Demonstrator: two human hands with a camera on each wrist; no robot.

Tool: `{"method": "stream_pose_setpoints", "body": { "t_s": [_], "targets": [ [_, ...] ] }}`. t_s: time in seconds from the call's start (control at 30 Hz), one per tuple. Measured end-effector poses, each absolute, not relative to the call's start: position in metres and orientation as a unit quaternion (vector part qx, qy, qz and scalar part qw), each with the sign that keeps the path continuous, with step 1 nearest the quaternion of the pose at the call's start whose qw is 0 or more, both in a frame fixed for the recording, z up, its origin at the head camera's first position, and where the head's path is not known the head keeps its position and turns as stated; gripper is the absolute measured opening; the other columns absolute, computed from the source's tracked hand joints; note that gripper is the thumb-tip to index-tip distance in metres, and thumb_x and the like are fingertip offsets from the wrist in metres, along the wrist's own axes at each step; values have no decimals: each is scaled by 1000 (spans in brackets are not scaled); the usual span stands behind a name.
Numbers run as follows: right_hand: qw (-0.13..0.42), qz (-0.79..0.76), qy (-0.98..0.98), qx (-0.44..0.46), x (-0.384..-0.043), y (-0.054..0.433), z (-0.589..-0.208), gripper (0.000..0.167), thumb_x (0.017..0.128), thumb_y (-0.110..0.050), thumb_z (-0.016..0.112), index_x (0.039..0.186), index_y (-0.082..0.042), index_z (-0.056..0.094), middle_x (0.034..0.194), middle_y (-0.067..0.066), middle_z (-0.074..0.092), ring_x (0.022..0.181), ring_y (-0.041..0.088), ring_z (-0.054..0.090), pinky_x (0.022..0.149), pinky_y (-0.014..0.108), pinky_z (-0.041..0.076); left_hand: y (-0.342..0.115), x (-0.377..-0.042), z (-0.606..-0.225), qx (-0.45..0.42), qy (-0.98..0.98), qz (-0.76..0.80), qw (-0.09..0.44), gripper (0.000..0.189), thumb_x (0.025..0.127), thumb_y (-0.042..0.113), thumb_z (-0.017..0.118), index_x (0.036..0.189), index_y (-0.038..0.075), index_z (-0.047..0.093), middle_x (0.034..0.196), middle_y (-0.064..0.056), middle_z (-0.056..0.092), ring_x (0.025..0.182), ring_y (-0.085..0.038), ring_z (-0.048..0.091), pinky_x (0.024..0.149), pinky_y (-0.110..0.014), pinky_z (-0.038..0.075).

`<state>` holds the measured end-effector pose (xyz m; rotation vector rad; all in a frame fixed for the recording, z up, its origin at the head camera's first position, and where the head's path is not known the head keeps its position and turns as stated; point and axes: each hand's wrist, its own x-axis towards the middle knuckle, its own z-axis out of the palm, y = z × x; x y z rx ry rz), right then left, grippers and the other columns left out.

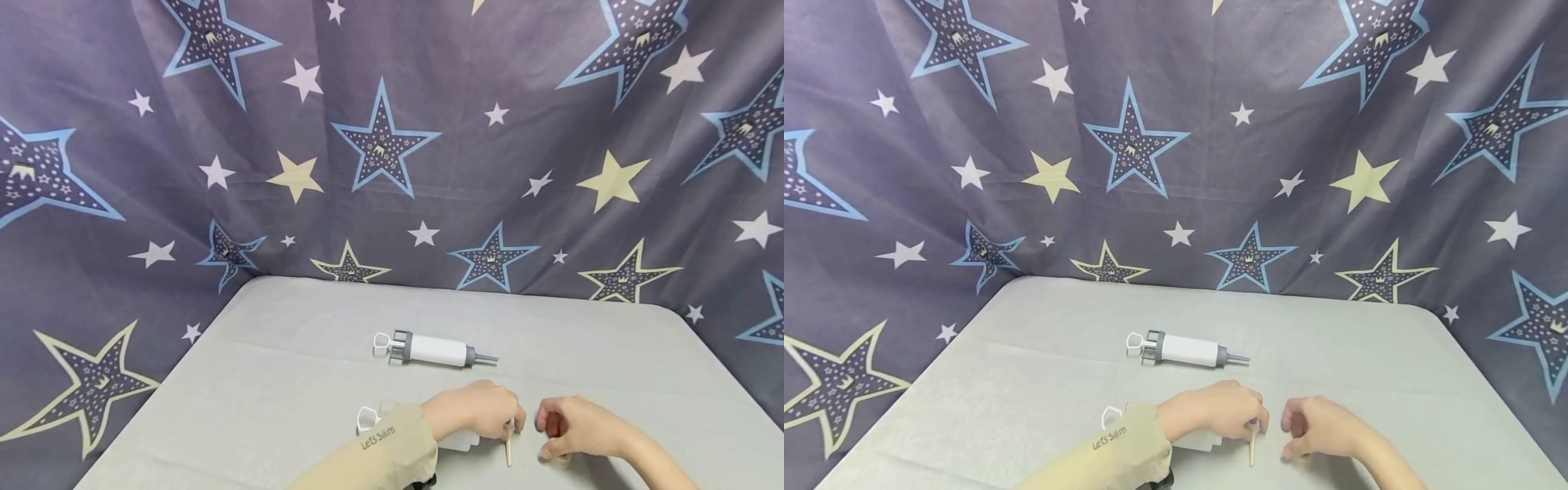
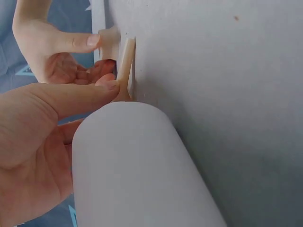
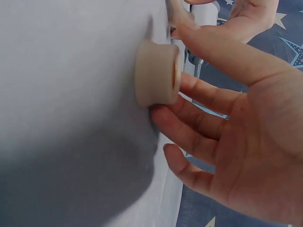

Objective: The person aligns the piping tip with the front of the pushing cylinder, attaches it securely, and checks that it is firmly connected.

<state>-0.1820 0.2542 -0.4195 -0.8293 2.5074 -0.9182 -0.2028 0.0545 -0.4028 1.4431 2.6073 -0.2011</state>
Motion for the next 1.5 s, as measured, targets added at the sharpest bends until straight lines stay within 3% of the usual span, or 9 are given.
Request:
{"method": "stream_pose_setpoints", "body": {
  "t_s": [0.5,1.1,1.5],
  "targets": [
    [178,-316,882,-302,-179,252,-416,25,63,-15,75,80,-14,56,63,-13,51,55,-3,44,48,18,37,55,-200,-404,486,869,-65,72,13,78,23,66,88,31,66,87,19,60,70,3,49,60,-12,38],
    [160,-329,879,-306,-180,255,-411,12,73,-16,70,79,-12,60,67,-12,55,60,-2,51,50,20,42,54,-203,-408,495,865,-51,69,8,75,27,71,76,29,63,70,20,53,63,5,46,56,-12,35],
    [132,-328,889,-290,-184,254,-409,16,73,-16,70,84,-8,62,67,-9,60,60,-2,53,51,20,44,50,-208,-403,496,866,-41,45,11,76,34,70,74,28,61,65,20,53,59,4,45,54,-12,34]
  ]
}}
